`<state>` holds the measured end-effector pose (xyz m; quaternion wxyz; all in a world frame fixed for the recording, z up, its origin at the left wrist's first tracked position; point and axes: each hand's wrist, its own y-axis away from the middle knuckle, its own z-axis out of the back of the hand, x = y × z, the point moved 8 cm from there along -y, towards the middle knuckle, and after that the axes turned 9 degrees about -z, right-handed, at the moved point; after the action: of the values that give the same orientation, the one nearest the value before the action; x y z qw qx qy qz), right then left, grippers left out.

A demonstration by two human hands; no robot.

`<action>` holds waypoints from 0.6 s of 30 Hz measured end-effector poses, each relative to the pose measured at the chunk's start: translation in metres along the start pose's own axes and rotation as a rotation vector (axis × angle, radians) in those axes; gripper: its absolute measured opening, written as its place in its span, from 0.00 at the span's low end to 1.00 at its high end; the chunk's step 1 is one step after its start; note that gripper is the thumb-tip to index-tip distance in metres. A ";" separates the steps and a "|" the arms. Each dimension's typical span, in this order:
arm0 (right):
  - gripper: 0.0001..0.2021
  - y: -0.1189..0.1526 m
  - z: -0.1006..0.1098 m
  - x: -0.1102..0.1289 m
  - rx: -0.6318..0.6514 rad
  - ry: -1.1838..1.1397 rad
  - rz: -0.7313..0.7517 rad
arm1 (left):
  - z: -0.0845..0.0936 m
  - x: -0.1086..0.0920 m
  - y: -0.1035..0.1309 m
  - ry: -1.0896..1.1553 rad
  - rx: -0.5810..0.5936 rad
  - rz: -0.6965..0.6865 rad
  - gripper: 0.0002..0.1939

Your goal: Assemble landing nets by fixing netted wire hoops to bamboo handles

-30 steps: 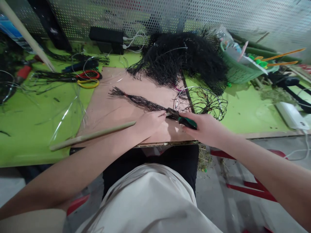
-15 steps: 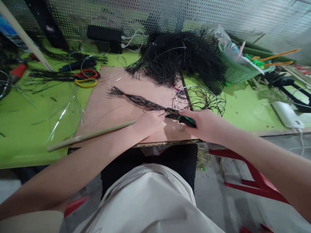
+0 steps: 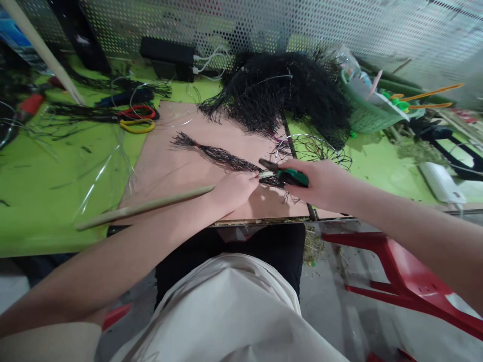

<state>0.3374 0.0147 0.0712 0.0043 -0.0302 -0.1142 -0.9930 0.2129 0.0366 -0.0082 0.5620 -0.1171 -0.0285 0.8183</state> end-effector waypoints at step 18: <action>0.28 0.005 -0.025 -0.001 0.041 0.128 -0.087 | -0.007 0.002 -0.001 0.069 -0.025 0.044 0.11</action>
<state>0.3365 0.0046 0.0483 -0.0310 0.0382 -0.1353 -0.9896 0.2142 0.0383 -0.0151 0.5429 -0.1527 -0.0168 0.8256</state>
